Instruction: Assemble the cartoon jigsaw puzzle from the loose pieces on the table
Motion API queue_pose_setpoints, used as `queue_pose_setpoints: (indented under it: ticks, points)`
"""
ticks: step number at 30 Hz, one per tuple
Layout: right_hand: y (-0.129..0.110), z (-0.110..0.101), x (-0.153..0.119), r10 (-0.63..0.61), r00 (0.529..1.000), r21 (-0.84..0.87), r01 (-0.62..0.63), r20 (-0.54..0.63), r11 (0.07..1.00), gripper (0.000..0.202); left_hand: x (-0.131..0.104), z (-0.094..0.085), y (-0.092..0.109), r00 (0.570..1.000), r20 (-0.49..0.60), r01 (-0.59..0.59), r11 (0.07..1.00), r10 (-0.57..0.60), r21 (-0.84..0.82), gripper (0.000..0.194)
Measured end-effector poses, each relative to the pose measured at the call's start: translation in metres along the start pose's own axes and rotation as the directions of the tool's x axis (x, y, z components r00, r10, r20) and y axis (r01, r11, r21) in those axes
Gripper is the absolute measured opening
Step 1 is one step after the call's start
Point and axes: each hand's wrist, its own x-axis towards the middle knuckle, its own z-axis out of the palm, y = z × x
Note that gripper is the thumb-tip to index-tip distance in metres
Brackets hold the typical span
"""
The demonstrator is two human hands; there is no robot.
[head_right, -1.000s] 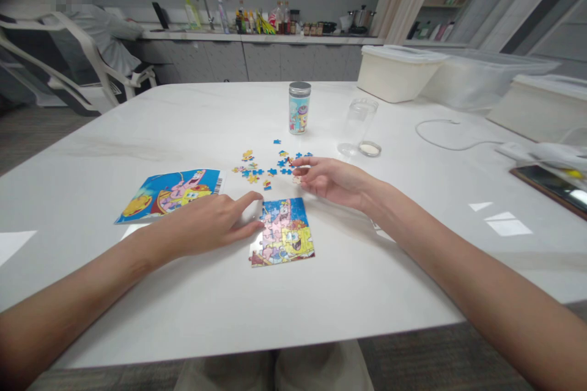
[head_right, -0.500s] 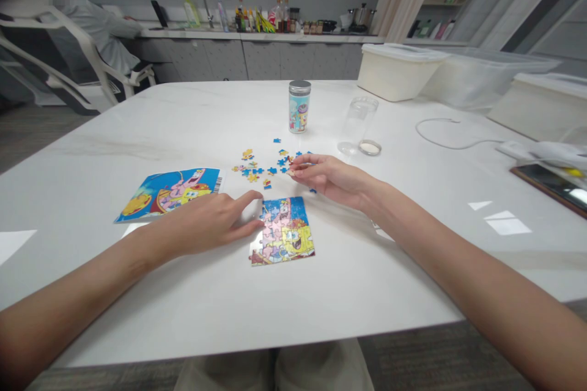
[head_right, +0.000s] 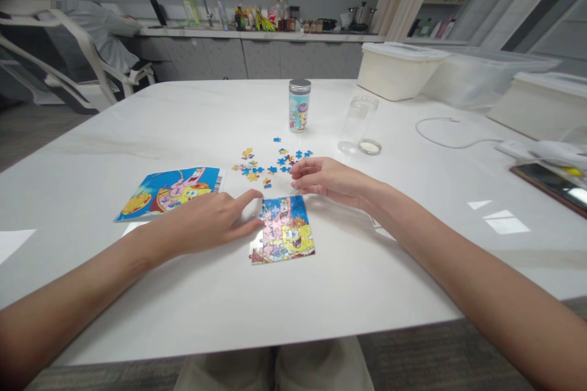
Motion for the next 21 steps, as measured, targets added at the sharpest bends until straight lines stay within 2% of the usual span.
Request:
queue_pose_setpoints:
  ticks: [11,16,21]
  points:
    - [0.0015,0.0008,0.0021,-0.089,0.994,0.003,0.089,-0.06,0.996,0.021,-0.0004,0.0007,-0.0005,1.0,-0.005,0.004,1.0,-0.004,0.007,0.046]
    - [-0.0008,0.0033,-0.0002,-0.076,0.993,0.071,0.082,-0.085,0.994,0.027,0.0001,0.002,-0.001,1.0,-0.02,0.006,1.0,-0.006,-0.014,0.047]
    - [0.0005,0.0003,0.0004,-0.095,0.993,0.023,0.097,-0.072,0.995,0.032,-0.0009,0.0019,-0.0007,0.999,-0.035,0.002,1.0,-0.002,0.006,0.046]
